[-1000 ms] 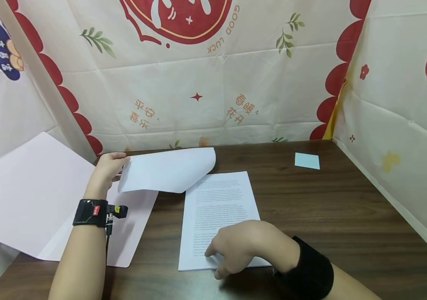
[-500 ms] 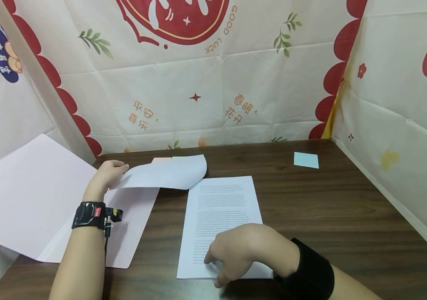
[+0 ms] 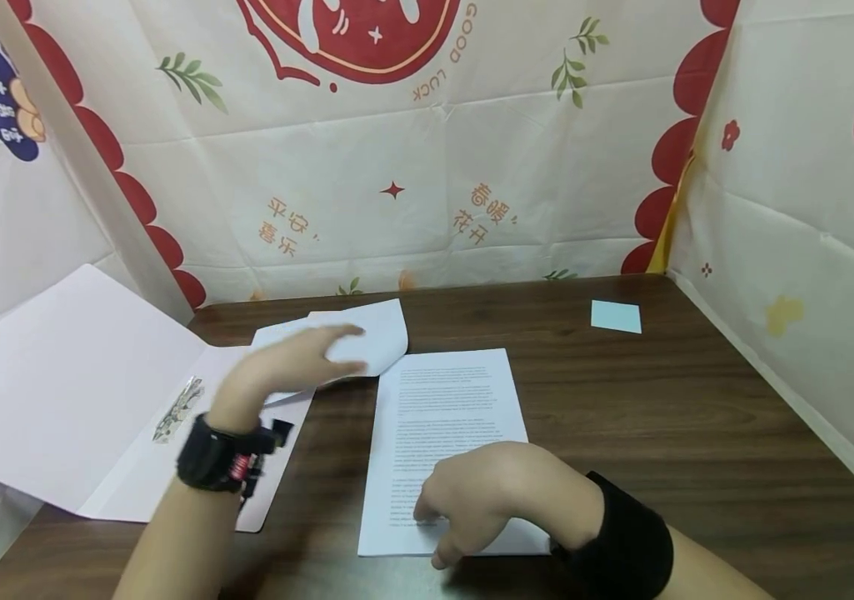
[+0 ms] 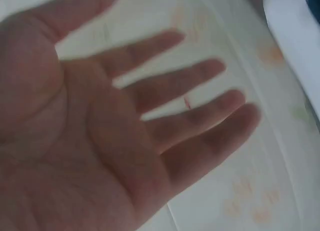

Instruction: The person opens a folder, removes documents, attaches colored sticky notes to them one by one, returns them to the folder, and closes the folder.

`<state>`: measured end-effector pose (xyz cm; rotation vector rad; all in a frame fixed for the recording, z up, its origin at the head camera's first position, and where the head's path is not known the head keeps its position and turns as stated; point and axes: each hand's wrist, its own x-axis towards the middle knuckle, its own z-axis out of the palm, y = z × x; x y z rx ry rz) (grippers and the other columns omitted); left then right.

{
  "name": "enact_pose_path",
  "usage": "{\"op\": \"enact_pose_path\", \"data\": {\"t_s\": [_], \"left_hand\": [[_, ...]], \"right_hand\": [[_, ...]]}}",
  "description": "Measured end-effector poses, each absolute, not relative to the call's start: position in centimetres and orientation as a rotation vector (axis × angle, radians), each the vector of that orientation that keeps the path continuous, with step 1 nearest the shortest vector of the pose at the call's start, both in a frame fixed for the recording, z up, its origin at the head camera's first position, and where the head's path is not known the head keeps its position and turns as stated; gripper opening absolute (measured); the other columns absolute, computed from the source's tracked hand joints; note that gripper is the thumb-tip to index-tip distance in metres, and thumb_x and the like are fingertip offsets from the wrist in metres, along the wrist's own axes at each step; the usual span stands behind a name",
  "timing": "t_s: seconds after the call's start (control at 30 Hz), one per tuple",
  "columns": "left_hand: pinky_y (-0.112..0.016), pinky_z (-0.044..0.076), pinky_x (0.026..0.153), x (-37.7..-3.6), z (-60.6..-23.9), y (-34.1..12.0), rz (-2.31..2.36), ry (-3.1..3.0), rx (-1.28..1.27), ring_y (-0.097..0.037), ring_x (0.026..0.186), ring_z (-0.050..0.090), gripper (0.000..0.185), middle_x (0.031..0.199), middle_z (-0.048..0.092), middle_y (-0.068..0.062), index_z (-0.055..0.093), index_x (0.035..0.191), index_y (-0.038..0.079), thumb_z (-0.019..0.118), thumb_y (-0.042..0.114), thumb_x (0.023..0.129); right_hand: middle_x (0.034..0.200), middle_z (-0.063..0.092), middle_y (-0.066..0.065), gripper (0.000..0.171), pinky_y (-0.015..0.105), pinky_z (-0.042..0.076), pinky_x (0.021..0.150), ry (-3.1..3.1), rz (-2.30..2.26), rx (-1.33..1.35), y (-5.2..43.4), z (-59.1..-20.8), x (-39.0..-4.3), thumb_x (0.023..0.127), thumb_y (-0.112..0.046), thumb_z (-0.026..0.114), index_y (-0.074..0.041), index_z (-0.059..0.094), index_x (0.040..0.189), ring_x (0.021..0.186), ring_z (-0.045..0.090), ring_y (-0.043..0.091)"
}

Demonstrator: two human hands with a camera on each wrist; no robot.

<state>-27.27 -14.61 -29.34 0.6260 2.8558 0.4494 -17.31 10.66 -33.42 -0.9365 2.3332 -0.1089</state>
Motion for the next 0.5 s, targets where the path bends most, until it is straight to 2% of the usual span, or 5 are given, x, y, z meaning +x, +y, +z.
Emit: {"op": "enact_pose_path", "data": {"t_s": [0.13,0.27,0.37,0.5], "left_hand": [[-0.048,0.043,0.124,-25.1,-31.5,-9.1,0.212,2.703,0.785,-0.027,0.151,0.050,0.068,0.162,0.053,-0.008,0.050,0.159,0.014,0.073,0.040,0.101],[-0.050,0.039,0.127,-24.2,-33.4,-6.2,0.000,2.665,0.798,-0.030,0.160,0.038,0.075,0.171,0.042,-0.008,0.048,0.161,0.022,0.077,0.047,0.096],[-0.054,0.037,0.127,-23.9,-34.0,-5.4,-0.059,2.663,0.762,-0.033,0.163,0.032,0.079,0.173,0.037,-0.009,0.046,0.162,0.024,0.079,0.048,0.094],[-0.057,0.040,0.125,-23.6,-34.1,-5.2,-0.082,2.672,0.731,-0.031,0.161,0.036,0.081,0.172,0.041,-0.007,0.048,0.161,0.025,0.081,0.049,0.092]], "right_hand": [[0.124,0.076,-0.017,0.041,0.033,0.056,0.106,2.325,-0.154,-0.939,11.1,-33.0,-17.8,0.093,-0.045,0.080,-0.028,0.076,0.130,0.116,0.067,-0.003],[0.133,0.073,-0.017,0.045,0.037,0.054,0.111,2.329,-0.254,-0.947,12.5,-31.6,-19.4,0.097,-0.046,0.075,-0.026,0.073,0.137,0.126,0.065,0.000],[0.139,0.072,-0.008,0.045,0.044,0.055,0.111,2.405,-0.360,-0.950,15.0,-30.0,-22.6,0.102,-0.042,0.071,-0.022,0.069,0.142,0.129,0.067,0.011],[0.127,0.076,0.006,0.035,0.051,0.059,0.101,2.714,-0.417,-0.873,19.8,-27.8,-29.1,0.104,-0.026,0.068,-0.010,0.071,0.134,0.116,0.072,0.023]]}}
